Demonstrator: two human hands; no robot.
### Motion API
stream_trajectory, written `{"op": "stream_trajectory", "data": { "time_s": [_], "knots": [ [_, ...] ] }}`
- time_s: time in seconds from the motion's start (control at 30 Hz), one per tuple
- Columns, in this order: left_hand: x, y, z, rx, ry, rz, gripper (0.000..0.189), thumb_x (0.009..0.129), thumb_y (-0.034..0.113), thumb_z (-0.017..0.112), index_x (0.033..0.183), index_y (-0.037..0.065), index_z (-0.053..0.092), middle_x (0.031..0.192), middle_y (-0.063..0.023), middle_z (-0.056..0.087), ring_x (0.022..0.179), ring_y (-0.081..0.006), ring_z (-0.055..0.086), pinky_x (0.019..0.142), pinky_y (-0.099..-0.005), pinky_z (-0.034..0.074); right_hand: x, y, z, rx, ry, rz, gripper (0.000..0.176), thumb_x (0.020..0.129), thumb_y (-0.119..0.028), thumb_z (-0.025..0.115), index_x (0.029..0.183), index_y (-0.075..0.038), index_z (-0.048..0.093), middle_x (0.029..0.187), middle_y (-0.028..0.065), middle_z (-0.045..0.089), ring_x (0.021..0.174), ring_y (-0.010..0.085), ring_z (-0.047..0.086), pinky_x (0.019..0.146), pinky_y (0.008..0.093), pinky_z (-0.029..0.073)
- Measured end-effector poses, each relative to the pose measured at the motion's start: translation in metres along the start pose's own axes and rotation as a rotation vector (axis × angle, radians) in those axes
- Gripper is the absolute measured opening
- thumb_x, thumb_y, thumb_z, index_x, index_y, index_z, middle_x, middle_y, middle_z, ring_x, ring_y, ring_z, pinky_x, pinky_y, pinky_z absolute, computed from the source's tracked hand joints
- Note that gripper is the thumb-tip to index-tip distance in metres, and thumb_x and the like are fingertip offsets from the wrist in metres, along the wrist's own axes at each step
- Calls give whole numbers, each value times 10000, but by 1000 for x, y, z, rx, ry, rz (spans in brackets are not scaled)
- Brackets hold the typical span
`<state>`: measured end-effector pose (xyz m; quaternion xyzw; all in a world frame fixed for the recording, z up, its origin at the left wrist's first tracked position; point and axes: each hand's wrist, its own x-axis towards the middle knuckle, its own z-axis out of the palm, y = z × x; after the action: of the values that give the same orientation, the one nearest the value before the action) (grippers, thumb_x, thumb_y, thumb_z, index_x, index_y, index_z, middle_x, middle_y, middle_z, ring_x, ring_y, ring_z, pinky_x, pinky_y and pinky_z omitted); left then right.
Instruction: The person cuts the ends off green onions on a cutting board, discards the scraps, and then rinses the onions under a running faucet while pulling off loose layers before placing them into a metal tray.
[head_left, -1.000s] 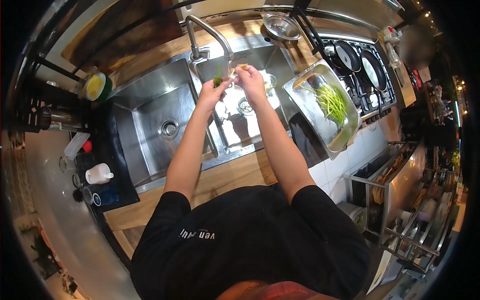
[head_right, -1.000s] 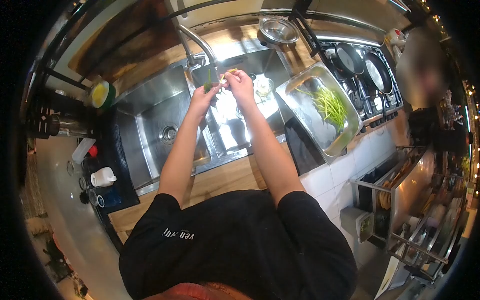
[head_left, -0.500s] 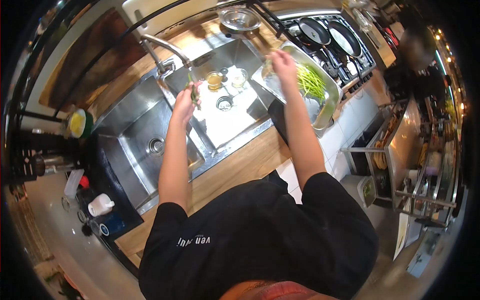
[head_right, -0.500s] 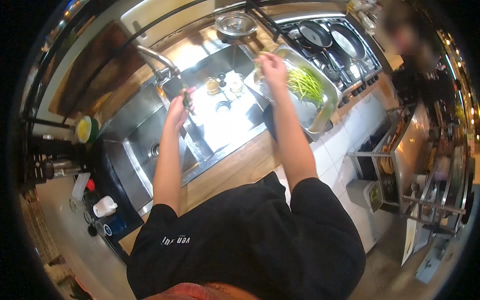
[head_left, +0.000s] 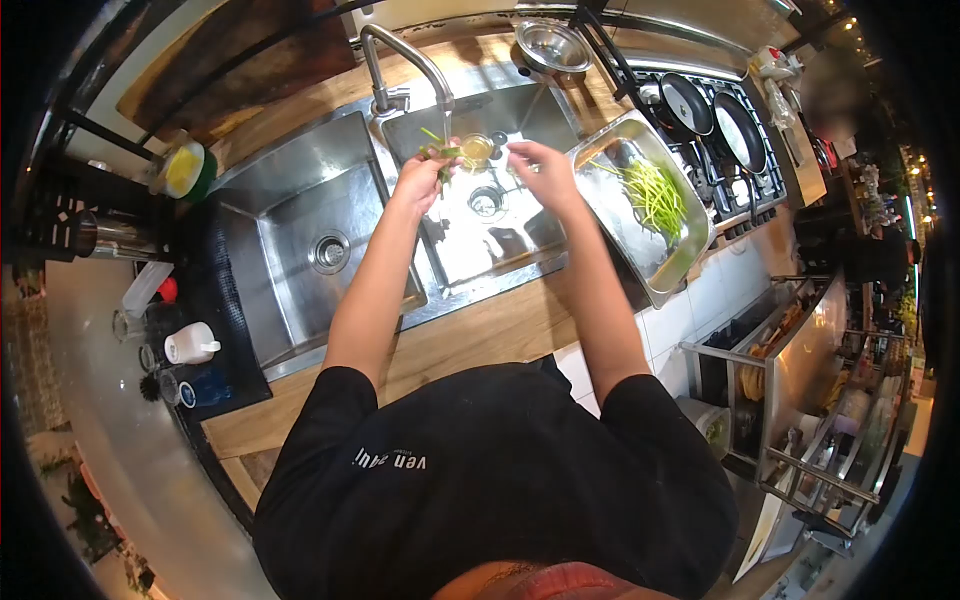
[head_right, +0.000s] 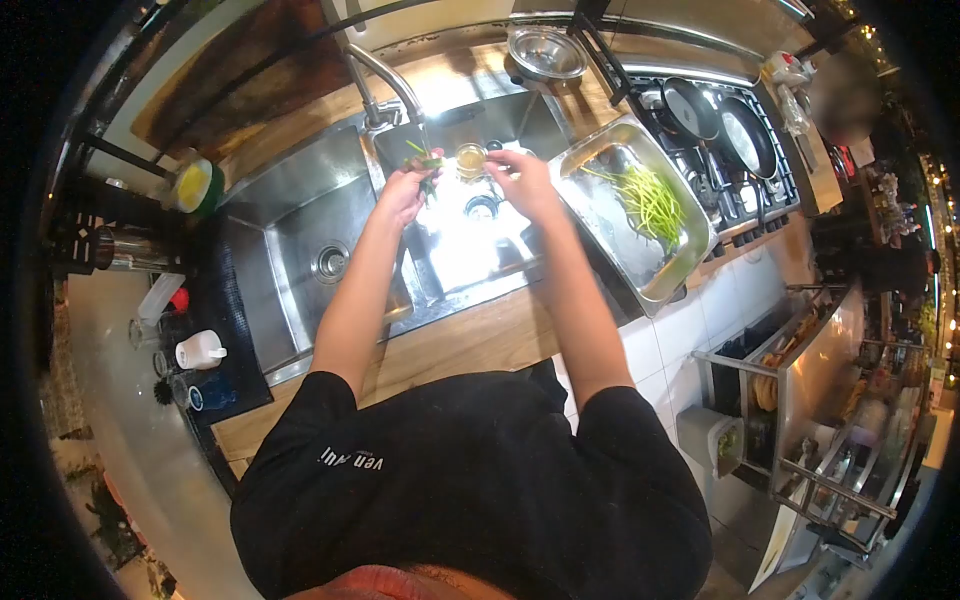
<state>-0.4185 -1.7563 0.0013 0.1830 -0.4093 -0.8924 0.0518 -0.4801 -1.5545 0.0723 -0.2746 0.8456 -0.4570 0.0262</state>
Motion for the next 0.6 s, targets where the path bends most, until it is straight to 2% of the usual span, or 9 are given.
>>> {"op": "stream_trajectory", "data": {
  "time_s": [0.1,0.2,0.3,0.4,0.47,0.6],
  "knots": [
    [-4,4,2,60,76,41,220,839,103,631,1036,8,605,969,-54,641,756,-125,596,641,-224,470,7,-19,55,128,-23,-39,271,766,-178,684,1001,-46,652,856,103,675,766,174,643,690,288,491],
    [-13,17,4,88,114,69,222,821,126,663,1016,30,618,929,-47,643,748,-107,585,635,-228,458,11,-27,76,218,1,8,283,761,-182,690,1005,-45,651,836,100,673,752,166,640,684,285,490],
    [-19,24,5,158,185,75,197,848,172,638,1000,47,627,905,-27,643,734,-88,567,608,-218,436,17,-17,88,200,46,79,261,768,-188,686,985,-46,655,805,85,669,738,148,633,668,271,487],
    [-15,21,-2,239,170,80,199,885,220,588,985,54,632,888,-17,647,730,-77,556,573,-207,408,26,3,94,331,8,180,235,787,-202,671,939,-24,654,792,72,667,723,131,623,650,263,483],
    [-15,20,-4,261,138,44,231,909,251,544,996,55,631,889,-7,649,728,-67,546,547,-199,384,29,11,94,391,-47,211,209,823,-208,649,879,-9,618,771,14,621,682,75,549,613,230,456],
    [-15,19,-3,276,108,69,222,921,233,521,1008,59,628,893,-9,650,714,-64,538,546,-214,390,28,15,83,586,-193,359,185,837,-206,626,858,-24,604,802,18,605,715,84,546,619,241,451]
  ]
}}
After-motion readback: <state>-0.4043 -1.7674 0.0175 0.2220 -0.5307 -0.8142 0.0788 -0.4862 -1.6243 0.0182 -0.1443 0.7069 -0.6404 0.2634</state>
